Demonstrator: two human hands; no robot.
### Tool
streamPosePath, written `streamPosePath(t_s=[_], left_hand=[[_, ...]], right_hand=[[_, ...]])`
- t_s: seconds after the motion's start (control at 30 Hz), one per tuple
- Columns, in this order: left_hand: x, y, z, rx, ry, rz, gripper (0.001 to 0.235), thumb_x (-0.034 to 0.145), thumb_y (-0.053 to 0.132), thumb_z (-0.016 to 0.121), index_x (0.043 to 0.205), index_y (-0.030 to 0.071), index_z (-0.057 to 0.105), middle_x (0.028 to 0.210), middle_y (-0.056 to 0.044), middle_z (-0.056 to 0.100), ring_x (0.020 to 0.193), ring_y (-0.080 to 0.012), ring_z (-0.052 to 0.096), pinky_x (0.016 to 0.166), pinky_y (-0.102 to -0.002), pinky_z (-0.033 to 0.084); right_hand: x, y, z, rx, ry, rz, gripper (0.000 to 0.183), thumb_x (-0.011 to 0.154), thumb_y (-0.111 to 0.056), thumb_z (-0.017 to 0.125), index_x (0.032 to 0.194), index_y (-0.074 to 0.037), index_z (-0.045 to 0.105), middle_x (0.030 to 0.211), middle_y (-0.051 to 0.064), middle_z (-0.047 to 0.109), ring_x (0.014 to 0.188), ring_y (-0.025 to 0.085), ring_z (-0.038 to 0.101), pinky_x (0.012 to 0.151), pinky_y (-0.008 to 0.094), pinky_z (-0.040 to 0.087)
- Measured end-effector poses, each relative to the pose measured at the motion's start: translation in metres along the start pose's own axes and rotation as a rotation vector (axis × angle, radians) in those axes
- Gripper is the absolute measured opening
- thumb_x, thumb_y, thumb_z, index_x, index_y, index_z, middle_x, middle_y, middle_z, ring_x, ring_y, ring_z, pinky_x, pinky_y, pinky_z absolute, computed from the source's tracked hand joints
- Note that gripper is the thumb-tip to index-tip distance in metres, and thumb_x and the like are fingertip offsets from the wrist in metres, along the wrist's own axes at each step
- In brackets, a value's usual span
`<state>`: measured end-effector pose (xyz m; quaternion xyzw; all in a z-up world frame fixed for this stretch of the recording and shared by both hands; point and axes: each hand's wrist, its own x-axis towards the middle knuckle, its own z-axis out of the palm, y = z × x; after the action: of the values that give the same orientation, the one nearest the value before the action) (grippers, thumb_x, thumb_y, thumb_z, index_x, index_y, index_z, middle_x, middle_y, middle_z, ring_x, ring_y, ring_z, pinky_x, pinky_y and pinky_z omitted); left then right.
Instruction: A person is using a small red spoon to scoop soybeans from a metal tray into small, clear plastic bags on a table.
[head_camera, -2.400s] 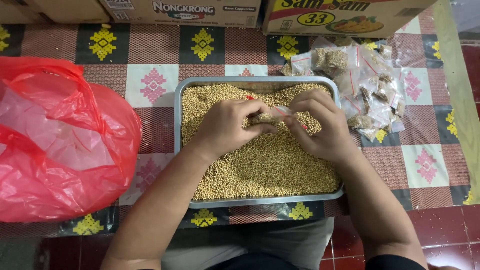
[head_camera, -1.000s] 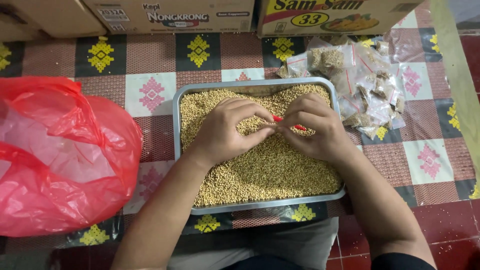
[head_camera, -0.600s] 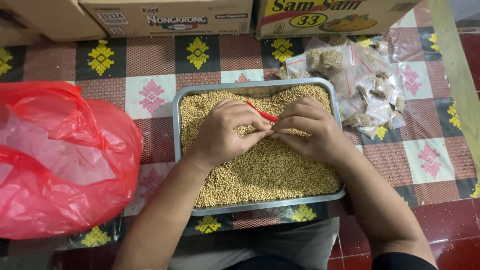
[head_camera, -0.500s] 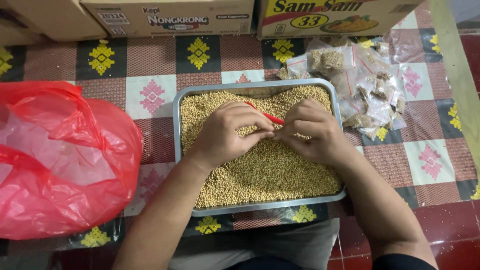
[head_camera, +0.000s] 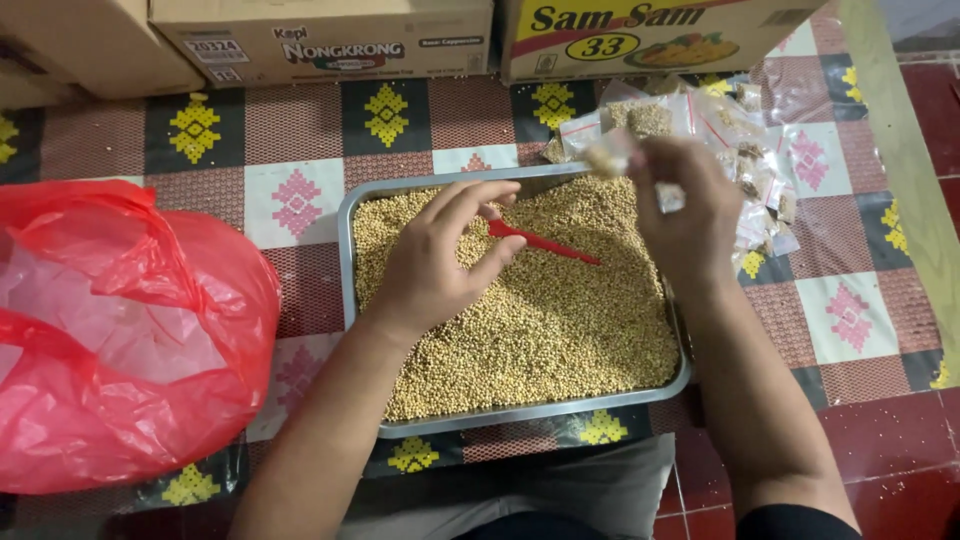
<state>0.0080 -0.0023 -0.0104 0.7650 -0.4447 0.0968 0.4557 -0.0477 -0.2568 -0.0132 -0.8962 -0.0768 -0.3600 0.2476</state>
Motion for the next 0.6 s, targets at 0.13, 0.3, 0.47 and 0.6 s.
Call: streamPosePath(t_s=[0.13,0.3,0.47,0.6], left_hand=[[0.000,-0.004,0.000,-0.035,0.017,-0.026,0.037,0.091,0.016,0.070,0.122,0.002,0.055,0.111,-0.009,0.065,0.095,-0.0162,0.068,0.088,-0.026,0.060],[-0.003,-0.012,0.000,-0.022,0.093,-0.011,0.028,0.094,0.012,0.066,0.119,0.003,0.058,0.107,-0.009,0.068,0.092,-0.0153,0.068,0.075,-0.023,0.058],[-0.001,-0.023,0.000,-0.057,0.182,-0.033,0.021,0.096,0.009,0.064,0.117,0.005,0.060,0.102,-0.006,0.069,0.085,-0.0120,0.068,0.068,-0.021,0.056],[0.005,0.000,-0.017,-0.017,0.269,-0.029,0.022,0.096,0.008,0.064,0.117,0.005,0.059,0.102,-0.006,0.069,0.085,-0.0130,0.067,0.070,-0.025,0.055]], right_hand=[[-0.001,0.021,-0.007,-0.078,0.092,0.080,0.013,0.104,0.000,0.068,0.114,-0.001,0.060,0.100,0.012,0.070,0.090,0.018,0.072,0.078,0.030,0.059],[0.001,0.031,-0.009,-0.199,0.072,0.081,0.011,0.098,-0.002,0.071,0.103,-0.002,0.062,0.098,0.010,0.069,0.084,0.021,0.069,0.072,0.032,0.056],[0.002,0.036,-0.016,-0.398,0.102,0.060,0.011,0.097,-0.006,0.074,0.097,-0.007,0.063,0.095,0.007,0.068,0.089,0.024,0.065,0.078,0.039,0.050],[0.010,0.023,-0.019,-0.525,0.058,0.060,0.018,0.090,-0.012,0.077,0.103,-0.008,0.065,0.098,0.009,0.068,0.095,0.029,0.061,0.084,0.045,0.045]])
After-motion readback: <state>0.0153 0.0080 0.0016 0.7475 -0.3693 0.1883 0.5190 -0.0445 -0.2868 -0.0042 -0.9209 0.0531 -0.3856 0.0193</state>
